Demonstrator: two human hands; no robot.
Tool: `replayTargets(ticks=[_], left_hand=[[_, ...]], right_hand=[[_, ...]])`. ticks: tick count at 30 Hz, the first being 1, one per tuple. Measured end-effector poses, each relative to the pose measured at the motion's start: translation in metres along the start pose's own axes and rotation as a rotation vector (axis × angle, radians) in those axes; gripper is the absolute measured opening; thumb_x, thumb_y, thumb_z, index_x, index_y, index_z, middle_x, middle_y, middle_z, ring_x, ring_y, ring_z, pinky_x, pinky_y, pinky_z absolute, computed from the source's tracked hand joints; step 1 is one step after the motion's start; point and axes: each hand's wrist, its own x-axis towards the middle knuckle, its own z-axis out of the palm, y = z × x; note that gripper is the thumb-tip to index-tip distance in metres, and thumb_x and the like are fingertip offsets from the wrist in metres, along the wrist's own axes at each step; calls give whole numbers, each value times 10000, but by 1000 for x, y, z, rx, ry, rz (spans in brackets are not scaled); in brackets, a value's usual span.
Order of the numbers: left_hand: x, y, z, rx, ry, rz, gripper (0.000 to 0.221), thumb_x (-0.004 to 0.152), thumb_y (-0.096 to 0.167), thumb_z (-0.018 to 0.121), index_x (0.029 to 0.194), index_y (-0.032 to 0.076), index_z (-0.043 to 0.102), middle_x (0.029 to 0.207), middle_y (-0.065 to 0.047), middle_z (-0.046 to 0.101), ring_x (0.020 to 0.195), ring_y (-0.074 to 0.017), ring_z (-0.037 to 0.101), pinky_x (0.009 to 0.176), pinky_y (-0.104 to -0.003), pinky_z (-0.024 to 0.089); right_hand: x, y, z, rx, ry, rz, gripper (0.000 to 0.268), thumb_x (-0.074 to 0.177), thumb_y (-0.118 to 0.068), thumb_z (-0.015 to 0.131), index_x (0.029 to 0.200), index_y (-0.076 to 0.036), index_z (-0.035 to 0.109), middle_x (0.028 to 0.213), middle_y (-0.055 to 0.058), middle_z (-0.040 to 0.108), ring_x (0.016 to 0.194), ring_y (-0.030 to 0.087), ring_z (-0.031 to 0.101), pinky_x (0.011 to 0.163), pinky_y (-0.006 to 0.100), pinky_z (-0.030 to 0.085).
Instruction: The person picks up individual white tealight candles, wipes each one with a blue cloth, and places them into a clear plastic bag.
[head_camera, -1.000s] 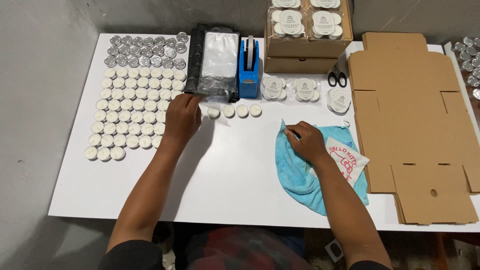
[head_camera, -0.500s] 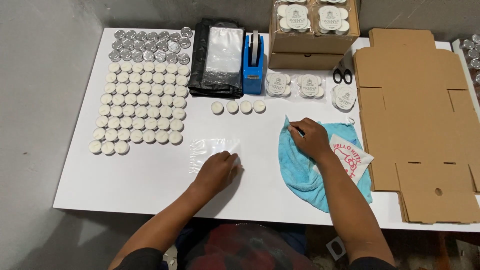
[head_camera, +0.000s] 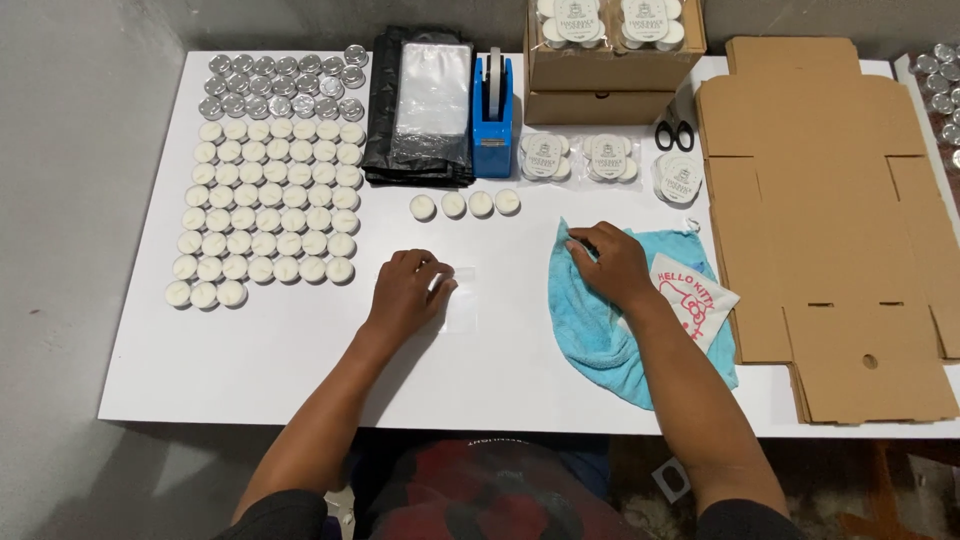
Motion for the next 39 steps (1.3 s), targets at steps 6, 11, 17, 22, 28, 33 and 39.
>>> replayTargets(ticks=[6,11,17,22,28,33,39], left_hand=[[16,-4,-10,-58,-87,-89,146,894,134,727,1038,144,749,918,-55,734,952,-289,720,832,-399,568],[19,5,-38,-379,-114,-276,328,886,88,756,1202,72,667,928,-135,719,954,-338,712,858,-453,566],[25,9,-53,-457,-156,-402,183,878,100,786,1055,60,761,914,-133,760,937,-324,746,861,-421,576],[28,10,-55,-491,-143,-438,174,877,144,805,1036,81,778,931,-124,782,956,-310,755,874,-396,584],[27,-14,-8,-402,18,-309,200,931,271,780,1047,109,798,920,-99,781,972,-302,713,878,-404,581],[25,-28,19,-305,192,-137,248,1005,372,696,1086,153,779,956,-42,770,992,-248,680,889,-378,542],[29,-29,15,-198,298,61,159,1005,272,700,1029,136,778,880,-54,774,874,-237,726,789,-353,580]], right_hand=[[3,-12,-10,15,-85,13,273,958,-233,720,1208,-122,703,1033,84,700,988,297,706,817,424,581],[15,-33,-19,-100,-251,13,285,971,-229,690,1227,-105,702,1154,125,668,1111,344,665,948,473,530],[38,-51,-20,-190,-346,53,260,1003,-241,639,1218,-116,715,1145,116,679,1105,328,663,961,458,511],[60,-55,-4,-160,-351,77,293,1013,-259,624,1250,-104,698,1069,112,697,1000,310,696,868,438,553],[81,-83,-6,-29,-371,76,447,986,-229,655,1409,-87,621,1005,133,697,954,321,697,857,470,553],[93,-94,-8,-64,-426,102,539,980,-269,672,1473,-75,571,1082,160,720,1003,327,712,883,486,560],[92,-92,-7,-87,-444,80,474,989,-276,654,1419,-79,611,1076,120,722,1004,286,704,909,457,545]])
